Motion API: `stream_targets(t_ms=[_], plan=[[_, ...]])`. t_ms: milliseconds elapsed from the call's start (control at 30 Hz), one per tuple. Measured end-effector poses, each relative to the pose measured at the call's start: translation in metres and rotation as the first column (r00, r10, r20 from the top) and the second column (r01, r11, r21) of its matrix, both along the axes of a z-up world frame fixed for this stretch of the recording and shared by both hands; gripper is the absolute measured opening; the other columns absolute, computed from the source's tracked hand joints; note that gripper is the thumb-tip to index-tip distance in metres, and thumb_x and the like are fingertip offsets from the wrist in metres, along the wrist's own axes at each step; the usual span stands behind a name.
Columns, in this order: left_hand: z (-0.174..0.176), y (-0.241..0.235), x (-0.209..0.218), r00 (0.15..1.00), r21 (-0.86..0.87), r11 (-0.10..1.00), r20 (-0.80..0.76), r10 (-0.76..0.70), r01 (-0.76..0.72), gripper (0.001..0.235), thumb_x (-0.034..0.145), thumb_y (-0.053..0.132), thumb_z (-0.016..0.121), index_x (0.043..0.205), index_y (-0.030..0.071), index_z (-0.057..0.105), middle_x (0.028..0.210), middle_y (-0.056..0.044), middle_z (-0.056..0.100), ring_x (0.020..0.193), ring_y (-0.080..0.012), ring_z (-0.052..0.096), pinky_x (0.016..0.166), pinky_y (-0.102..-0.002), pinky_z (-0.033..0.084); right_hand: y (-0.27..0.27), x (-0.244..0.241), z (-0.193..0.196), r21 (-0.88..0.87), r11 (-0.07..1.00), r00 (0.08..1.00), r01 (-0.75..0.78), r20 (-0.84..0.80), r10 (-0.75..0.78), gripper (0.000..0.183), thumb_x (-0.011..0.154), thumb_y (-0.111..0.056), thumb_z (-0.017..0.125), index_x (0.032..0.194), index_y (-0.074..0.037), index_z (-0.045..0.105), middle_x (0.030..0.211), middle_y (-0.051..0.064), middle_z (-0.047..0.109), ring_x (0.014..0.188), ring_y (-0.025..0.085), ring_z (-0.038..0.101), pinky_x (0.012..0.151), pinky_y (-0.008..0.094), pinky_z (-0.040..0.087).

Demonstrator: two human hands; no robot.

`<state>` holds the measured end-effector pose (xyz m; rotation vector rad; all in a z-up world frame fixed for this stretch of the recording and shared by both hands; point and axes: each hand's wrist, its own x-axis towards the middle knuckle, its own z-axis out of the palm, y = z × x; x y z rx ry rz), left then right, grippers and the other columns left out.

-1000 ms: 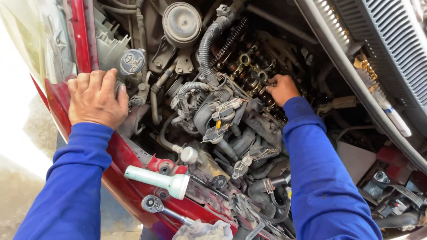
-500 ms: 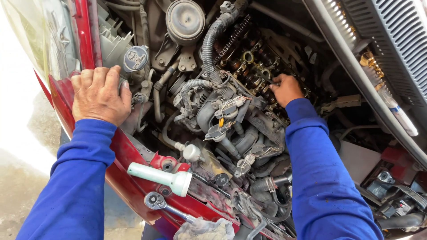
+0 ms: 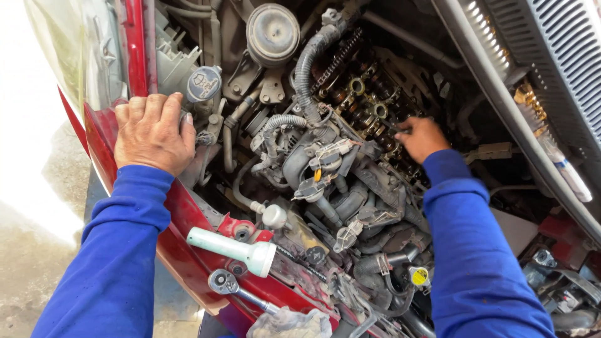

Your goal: The person works on a car engine with the hood open, using a feeler gauge set to measure gaps between engine components. They repeatedly insert the gauge into the engine, adjust the gauge blades, and check the fit while referencing a notepad placed on the car's front edge.

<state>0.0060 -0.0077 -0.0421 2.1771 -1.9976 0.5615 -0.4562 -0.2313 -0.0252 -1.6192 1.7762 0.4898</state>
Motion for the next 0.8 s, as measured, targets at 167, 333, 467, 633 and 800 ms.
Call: stream_targets(t_ms=[167,333,467,633,800], plan=[[-0.016,-0.002,0.007,0.999,-0.076,0.996,-0.016,-0.044,0.042,0.037,0.093,0.038,0.067,0.122,0.015,0.074,0.103,-0.003,0.063,0.097,-0.0254,0.057,0.088,-0.04,0.044,0.011,-0.076,-0.014,-0.186,0.973,0.99,-0.137,-0.068,0.126,0.033,0.095,-0.025,0.074,0.126,-0.014,0.073,0.111,0.017,0.075,0.104,0.035,0.069,0.09,0.047,0.053],[-0.016,-0.004,0.008,0.995,-0.172,0.983,-0.063,-0.073,0.061,0.034,0.094,0.039,0.064,0.119,0.017,0.073,0.099,-0.003,0.06,0.096,-0.0237,0.057,0.086,-0.039,0.044,0.123,-0.057,0.065,-0.544,0.826,0.987,-0.146,-0.028,0.155,0.036,0.093,-0.023,0.077,0.126,-0.008,0.073,0.111,0.02,0.076,0.108,0.039,0.07,0.092,0.053,0.055],[0.046,0.006,-0.009,0.837,0.142,0.99,-0.543,0.062,0.019,0.04,0.113,0.036,0.051,0.125,0.001,0.065,0.108,-0.017,0.063,0.105,-0.0331,0.054,0.095,-0.05,0.043,0.245,0.011,0.135,-0.593,0.8,0.957,0.086,0.273,0.1,0.035,0.089,-0.014,0.074,0.121,-0.002,0.067,0.119,0.014,0.072,0.11,0.029,0.068,0.098,0.041,0.051],[0.162,0.108,-0.136,0.426,-0.157,0.982,-0.885,-0.189,0.109,0.035,0.098,0.034,0.057,0.102,0.002,0.07,0.094,-0.014,0.068,0.092,-0.0316,0.063,0.086,-0.05,0.044,0.36,0.05,0.177,-0.465,0.827,0.891,0.317,0.444,-0.092,0.041,0.085,-0.018,0.079,0.122,-0.004,0.066,0.113,0.01,0.074,0.102,0.019,0.071,0.09,0.031,0.058],[0.188,0.251,-0.255,-0.486,0.253,0.911,-0.782,0.391,0.326,0.04,0.097,0.033,0.061,0.126,0.008,0.075,0.103,0.002,0.078,0.095,-0.006,0.067,0.086,-0.024,0.057,0.447,0.068,0.208,-0.281,0.879,0.797,0.386,0.581,-0.164,0.043,0.079,-0.011,0.079,0.12,-0.011,0.068,0.108,0.003,0.078,0.085,0.015,0.076,0.083,0.026,0.062]])
